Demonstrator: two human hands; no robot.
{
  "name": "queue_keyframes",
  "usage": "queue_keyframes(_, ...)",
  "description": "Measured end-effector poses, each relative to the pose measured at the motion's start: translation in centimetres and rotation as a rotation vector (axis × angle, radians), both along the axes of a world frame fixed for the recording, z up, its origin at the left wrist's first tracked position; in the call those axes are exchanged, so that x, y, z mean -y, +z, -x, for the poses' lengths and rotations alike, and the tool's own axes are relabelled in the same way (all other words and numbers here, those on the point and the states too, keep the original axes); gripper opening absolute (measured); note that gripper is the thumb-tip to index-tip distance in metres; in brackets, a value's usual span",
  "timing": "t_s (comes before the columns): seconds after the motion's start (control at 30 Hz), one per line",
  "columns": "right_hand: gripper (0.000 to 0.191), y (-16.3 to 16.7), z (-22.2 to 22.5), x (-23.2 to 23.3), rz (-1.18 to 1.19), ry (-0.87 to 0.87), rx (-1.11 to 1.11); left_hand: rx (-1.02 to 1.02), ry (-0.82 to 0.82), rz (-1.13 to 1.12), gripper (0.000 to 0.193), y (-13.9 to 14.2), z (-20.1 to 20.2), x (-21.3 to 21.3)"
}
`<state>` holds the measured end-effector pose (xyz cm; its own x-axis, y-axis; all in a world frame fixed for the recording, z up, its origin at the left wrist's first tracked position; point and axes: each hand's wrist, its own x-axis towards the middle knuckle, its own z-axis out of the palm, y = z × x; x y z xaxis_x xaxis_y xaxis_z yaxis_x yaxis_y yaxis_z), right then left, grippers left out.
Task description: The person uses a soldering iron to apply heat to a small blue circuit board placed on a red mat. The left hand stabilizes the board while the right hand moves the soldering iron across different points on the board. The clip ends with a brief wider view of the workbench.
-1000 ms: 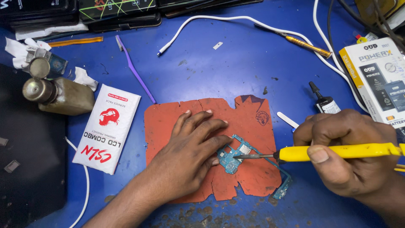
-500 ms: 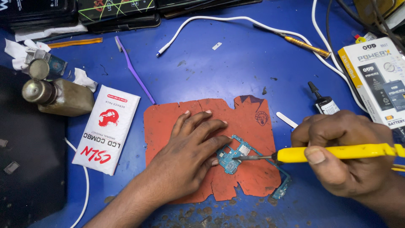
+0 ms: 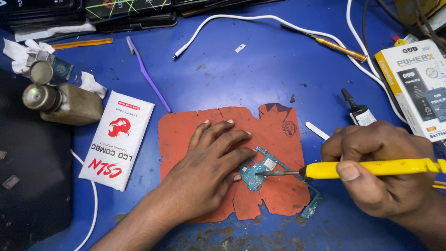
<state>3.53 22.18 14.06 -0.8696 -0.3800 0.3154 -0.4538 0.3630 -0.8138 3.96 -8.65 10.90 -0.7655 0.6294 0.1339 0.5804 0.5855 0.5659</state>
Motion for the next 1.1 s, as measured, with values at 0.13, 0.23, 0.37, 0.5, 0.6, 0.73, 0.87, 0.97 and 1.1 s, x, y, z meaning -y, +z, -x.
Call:
queue_keyframes(0.13,0.015,-0.15,0.06,0.06,0.07,0.039,0.015,0.01,0.003,-0.007,0.045,-0.17,0.04,0.07)
queue_keyframes(0.23,0.014,-0.22,0.12,0.14,0.043,0.012,-0.001,0.001,0.008,-0.006,0.044,-0.2,0.03,0.03)
queue_keyframes(0.37,0.014,-0.1,0.18,0.19,0.057,0.03,-0.005,0.006,0.002,-0.003,0.045,-0.19,0.05,0.03)
queue_keyframes(0.5,0.013,0.13,0.1,0.28,0.053,0.02,-0.011,0.01,0.003,0.002,0.046,0.18,-0.01,0.03)
queue_keyframes(0.6,0.012,0.24,-0.01,0.3,0.073,-0.001,0.014,0.009,0.004,0.001,0.046,0.27,-0.05,0.0)
queue_keyframes(0.73,0.014,0.33,-0.03,0.26,0.009,-0.005,-0.03,0.01,0.003,0.004,0.046,0.37,-0.08,-0.08)
queue_keyframes(0.87,0.014,0.41,0.05,0.31,0.063,-0.002,-0.018,0.006,0.003,-0.002,0.046,0.44,-0.12,-0.01)
queue_keyframes(0.97,0.014,0.54,0.07,0.4,0.024,-0.012,-0.017,0.009,0.005,-0.001,0.046,0.5,-0.15,0.0)
queue_keyframes(1.1,0.014,0.64,0.13,0.55,0.078,0.011,-0.009,0.01,0.006,0.0,0.046,0.57,-0.08,-0.01)
